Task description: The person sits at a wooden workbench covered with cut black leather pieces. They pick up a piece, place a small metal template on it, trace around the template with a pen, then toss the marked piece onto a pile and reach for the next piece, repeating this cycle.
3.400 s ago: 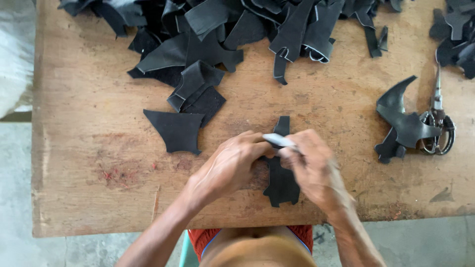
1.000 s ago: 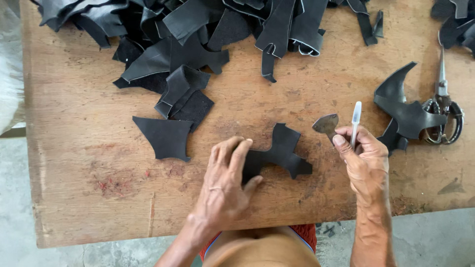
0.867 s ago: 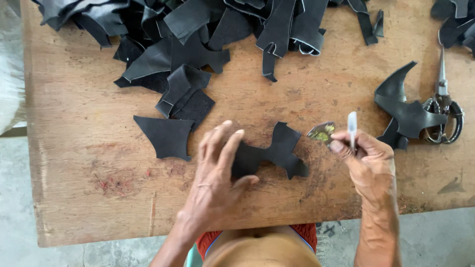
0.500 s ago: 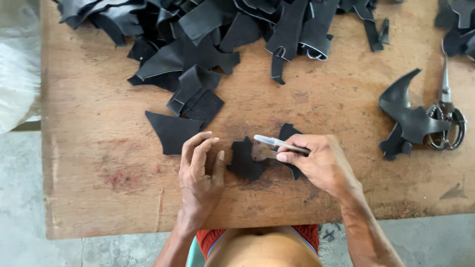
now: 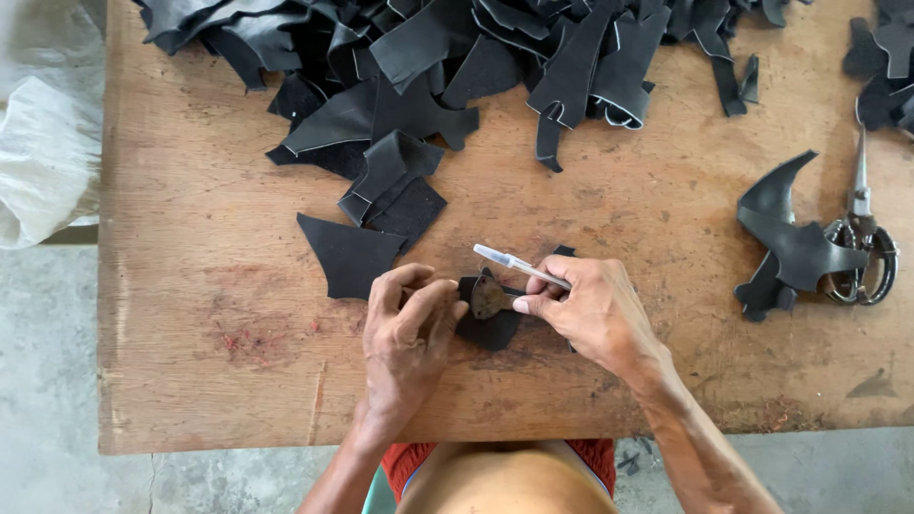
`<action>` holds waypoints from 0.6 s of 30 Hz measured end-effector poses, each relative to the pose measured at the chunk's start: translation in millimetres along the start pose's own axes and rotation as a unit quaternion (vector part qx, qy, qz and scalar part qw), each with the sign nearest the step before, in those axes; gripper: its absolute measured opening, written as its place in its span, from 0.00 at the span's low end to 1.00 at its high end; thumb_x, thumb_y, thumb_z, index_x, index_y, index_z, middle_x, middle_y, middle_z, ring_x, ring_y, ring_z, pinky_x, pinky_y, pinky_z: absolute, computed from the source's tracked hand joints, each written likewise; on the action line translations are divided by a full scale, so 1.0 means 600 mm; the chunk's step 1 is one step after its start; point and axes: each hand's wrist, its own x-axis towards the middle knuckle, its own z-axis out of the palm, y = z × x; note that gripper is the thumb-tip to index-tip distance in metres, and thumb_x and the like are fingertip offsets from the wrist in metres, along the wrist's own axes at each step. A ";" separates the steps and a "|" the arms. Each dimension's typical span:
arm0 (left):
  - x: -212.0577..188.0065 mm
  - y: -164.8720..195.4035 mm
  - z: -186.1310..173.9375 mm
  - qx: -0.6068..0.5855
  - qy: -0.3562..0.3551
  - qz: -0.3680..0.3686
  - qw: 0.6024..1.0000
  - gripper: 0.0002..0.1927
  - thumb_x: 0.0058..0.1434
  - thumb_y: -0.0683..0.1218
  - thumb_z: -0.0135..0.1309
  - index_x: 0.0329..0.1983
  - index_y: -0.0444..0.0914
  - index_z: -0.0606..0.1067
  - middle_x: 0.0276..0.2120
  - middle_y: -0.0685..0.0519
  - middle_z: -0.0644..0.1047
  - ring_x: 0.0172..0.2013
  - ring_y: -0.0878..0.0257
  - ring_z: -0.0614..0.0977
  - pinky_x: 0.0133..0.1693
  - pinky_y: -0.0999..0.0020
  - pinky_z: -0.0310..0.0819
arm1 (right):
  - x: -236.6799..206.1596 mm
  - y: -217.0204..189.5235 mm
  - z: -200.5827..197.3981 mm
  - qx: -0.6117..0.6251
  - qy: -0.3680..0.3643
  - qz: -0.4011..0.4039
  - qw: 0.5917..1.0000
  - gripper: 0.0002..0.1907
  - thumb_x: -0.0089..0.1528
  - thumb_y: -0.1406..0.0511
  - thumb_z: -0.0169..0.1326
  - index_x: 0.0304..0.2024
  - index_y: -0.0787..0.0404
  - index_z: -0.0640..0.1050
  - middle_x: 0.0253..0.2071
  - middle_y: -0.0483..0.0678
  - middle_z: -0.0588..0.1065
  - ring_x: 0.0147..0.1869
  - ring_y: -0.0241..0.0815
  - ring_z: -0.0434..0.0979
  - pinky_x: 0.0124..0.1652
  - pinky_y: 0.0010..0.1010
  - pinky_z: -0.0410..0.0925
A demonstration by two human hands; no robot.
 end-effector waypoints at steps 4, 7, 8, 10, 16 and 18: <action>0.007 0.003 0.003 0.023 -0.014 -0.010 1.000 0.21 0.51 0.45 0.70 0.47 0.36 0.77 0.48 0.46 0.73 0.50 0.49 0.76 0.50 0.55 0.73 | 0.005 0.009 0.003 0.002 -0.007 -0.006 1.000 0.11 0.54 0.61 0.68 0.35 0.59 0.84 0.22 0.44 0.79 0.21 0.32 0.71 0.23 0.29 0.65; 0.016 0.011 -0.001 0.026 -0.031 -0.025 0.999 0.24 0.50 0.45 0.71 0.48 0.35 0.75 0.49 0.45 0.73 0.50 0.47 0.74 0.51 0.54 0.72 | 0.010 0.021 0.005 0.003 -0.008 -0.038 0.999 0.10 0.54 0.61 0.68 0.34 0.58 0.84 0.25 0.41 0.81 0.23 0.31 0.74 0.24 0.27 0.66; 0.021 0.013 -0.003 0.024 -0.038 -0.030 0.999 0.25 0.50 0.45 0.71 0.48 0.34 0.75 0.49 0.45 0.72 0.50 0.47 0.74 0.50 0.54 0.71 | 0.012 0.025 0.004 -0.004 -0.017 -0.037 0.999 0.10 0.54 0.61 0.68 0.35 0.58 0.83 0.25 0.41 0.81 0.24 0.32 0.73 0.25 0.27 0.66; 0.032 0.016 -0.010 0.019 -0.068 -0.048 0.996 0.26 0.48 0.45 0.71 0.48 0.35 0.75 0.47 0.46 0.72 0.49 0.48 0.75 0.50 0.54 0.72 | 0.013 0.035 -0.003 -0.012 -0.020 -0.042 0.999 0.09 0.56 0.61 0.66 0.36 0.57 0.84 0.25 0.41 0.80 0.24 0.32 0.72 0.25 0.28 0.65; 0.057 0.027 -0.024 0.030 -0.121 -0.075 0.989 0.24 0.45 0.44 0.72 0.45 0.38 0.77 0.42 0.48 0.72 0.46 0.51 0.75 0.46 0.57 0.72 | 0.003 0.052 -0.006 0.035 0.021 -0.072 0.997 0.11 0.54 0.63 0.68 0.38 0.59 0.84 0.23 0.44 0.74 0.26 0.32 0.66 0.26 0.27 0.63; 0.060 0.027 -0.024 0.031 -0.136 -0.081 0.987 0.24 0.45 0.44 0.72 0.45 0.39 0.78 0.41 0.49 0.72 0.46 0.51 0.75 0.46 0.57 0.72 | 0.003 0.053 0.000 0.051 0.035 -0.105 0.993 0.11 0.53 0.64 0.68 0.37 0.60 0.83 0.25 0.40 0.76 0.27 0.29 0.68 0.27 0.25 0.64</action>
